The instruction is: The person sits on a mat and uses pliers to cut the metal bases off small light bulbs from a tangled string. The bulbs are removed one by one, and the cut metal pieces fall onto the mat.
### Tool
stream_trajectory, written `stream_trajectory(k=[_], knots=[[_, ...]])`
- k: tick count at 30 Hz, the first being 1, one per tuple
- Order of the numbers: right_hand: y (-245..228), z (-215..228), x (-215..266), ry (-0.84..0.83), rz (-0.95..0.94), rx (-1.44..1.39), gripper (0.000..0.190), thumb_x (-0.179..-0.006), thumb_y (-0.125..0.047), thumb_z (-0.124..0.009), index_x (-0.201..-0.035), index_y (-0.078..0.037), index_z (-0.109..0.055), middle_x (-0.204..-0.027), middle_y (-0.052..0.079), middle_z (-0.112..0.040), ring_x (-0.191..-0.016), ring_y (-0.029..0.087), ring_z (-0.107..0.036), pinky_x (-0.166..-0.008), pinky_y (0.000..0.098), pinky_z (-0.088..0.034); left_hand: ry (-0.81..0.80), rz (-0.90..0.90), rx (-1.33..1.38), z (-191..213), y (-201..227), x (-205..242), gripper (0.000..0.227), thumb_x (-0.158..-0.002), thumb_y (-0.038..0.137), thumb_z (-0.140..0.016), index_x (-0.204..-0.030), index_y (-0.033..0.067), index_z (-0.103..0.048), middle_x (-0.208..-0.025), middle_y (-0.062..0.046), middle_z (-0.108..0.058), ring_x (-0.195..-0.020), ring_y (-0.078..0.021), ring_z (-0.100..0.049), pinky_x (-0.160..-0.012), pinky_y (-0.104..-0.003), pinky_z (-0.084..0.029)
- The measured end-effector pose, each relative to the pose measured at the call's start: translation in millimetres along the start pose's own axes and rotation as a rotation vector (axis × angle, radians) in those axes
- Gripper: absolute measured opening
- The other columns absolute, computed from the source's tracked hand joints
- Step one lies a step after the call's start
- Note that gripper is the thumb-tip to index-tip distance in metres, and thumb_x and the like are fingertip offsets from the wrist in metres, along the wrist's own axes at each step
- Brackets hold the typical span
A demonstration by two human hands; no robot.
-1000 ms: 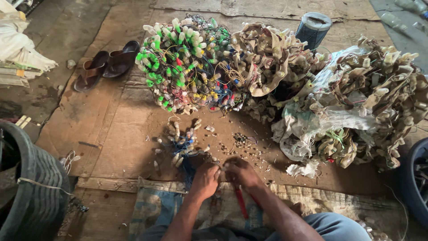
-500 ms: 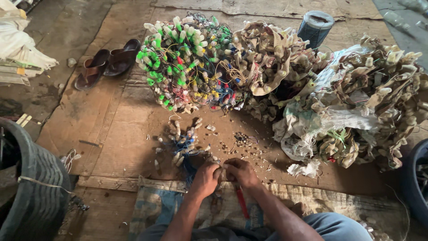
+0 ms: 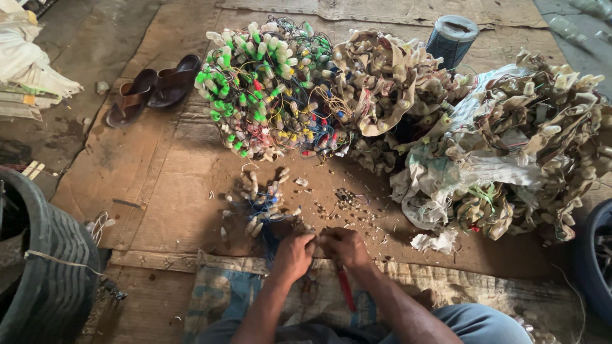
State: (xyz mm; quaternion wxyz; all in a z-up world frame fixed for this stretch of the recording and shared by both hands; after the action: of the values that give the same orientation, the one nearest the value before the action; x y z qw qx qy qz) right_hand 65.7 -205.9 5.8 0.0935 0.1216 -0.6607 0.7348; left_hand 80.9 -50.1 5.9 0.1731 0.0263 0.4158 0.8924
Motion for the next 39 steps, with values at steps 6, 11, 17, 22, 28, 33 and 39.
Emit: stream_trajectory(k=[6, 11, 17, 22, 28, 33, 39], knots=[[1, 6, -1, -0.009, -0.076, 0.050, 0.032, -0.097, -0.026, -0.066, -0.105, 0.003, -0.076, -0.069, 0.008, -0.069, -0.058, 0.014, -0.056, -0.051, 0.0311, -0.044, 0.092, -0.058, 0.039, 8, 2, 2, 0.037, -0.085, 0.010, -0.069, -0.120, 0.0006, -0.068, -0.118, -0.025, -0.069, -0.108, -0.0421, -0.066, -0.095, -0.046, -0.052], [33, 19, -14, 0.130, -0.121, -0.028, 0.029, -0.094, -0.028, -0.063, -0.111, -0.005, -0.069, -0.077, 0.012, -0.073, -0.064, 0.019, -0.064, -0.058, 0.0357, -0.051, 0.022, 0.074, 0.058, -9, -10, -2, 0.018, -0.090, 0.010, -0.065, -0.105, 0.0069, -0.075, -0.092, -0.023, -0.074, -0.088, -0.0407, -0.072, -0.079, -0.047, -0.056], [67, 66, -33, 0.123, -0.112, 0.868, 0.025, -0.089, -0.017, -0.061, -0.102, -0.005, -0.078, -0.102, 0.021, -0.075, -0.098, 0.034, -0.072, -0.089, 0.0450, -0.057, 0.272, 0.088, 0.148, 15, -23, -6, 0.011, -0.086, 0.014, -0.071, -0.093, 0.0071, -0.076, -0.084, -0.018, -0.075, -0.080, -0.0386, -0.073, -0.070, -0.046, -0.056], [66, 93, -6, -0.073, -0.344, 1.238, 0.022, -0.093, -0.011, -0.057, -0.108, -0.007, -0.073, -0.115, 0.019, -0.071, -0.107, 0.034, -0.072, -0.091, 0.0466, -0.059, 0.265, 0.119, 0.144, 15, -28, -6, 0.012, -0.089, 0.015, -0.070, -0.093, 0.0062, -0.076, -0.086, -0.019, -0.074, -0.082, -0.0394, -0.072, -0.070, -0.046, -0.056], [9, 116, 11, 0.049, -0.279, 1.186, 0.022, -0.089, -0.014, -0.064, -0.109, -0.009, -0.070, -0.112, 0.018, -0.073, -0.106, 0.034, -0.071, -0.090, 0.0454, -0.057, 0.285, 0.108, 0.147, 18, -23, -5, 0.013, -0.089, 0.018, -0.071, -0.093, 0.0060, -0.076, -0.088, -0.019, -0.075, -0.084, -0.0403, -0.072, -0.073, -0.046, -0.056], [25, 92, 6, -0.245, -0.201, 1.371, 0.022, -0.096, -0.024, -0.064, -0.104, -0.008, -0.076, -0.113, 0.016, -0.073, -0.108, 0.032, -0.070, -0.093, 0.0450, -0.055, 0.291, 0.105, 0.150, 21, -24, -6, 0.014, -0.089, 0.019, -0.070, -0.093, 0.0069, -0.076, -0.087, -0.020, -0.075, -0.084, -0.0403, -0.072, -0.073, -0.046, -0.056], [30, 146, 9, -0.414, -0.318, 1.406, 0.032, -0.098, -0.011, -0.054, -0.128, -0.007, -0.062, -0.113, 0.020, -0.071, -0.104, 0.032, -0.070, -0.092, 0.0455, -0.058, 0.270, 0.094, 0.124, 15, -25, -11, 0.015, -0.088, 0.021, -0.071, -0.091, 0.0078, -0.077, -0.086, -0.020, -0.074, -0.082, -0.0411, -0.071, -0.073, -0.048, -0.055]])
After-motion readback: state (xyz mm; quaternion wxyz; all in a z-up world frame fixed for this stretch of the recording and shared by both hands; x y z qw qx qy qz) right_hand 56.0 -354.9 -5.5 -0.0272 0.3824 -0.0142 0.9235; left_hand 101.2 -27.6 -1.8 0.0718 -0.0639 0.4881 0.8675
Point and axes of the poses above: each hand's wrist, its own x-axis away from the middle knuckle, its own z-axis out of the back of the hand, y = z × x, the point moved 9 cm from there along -x, towards the middle knuckle
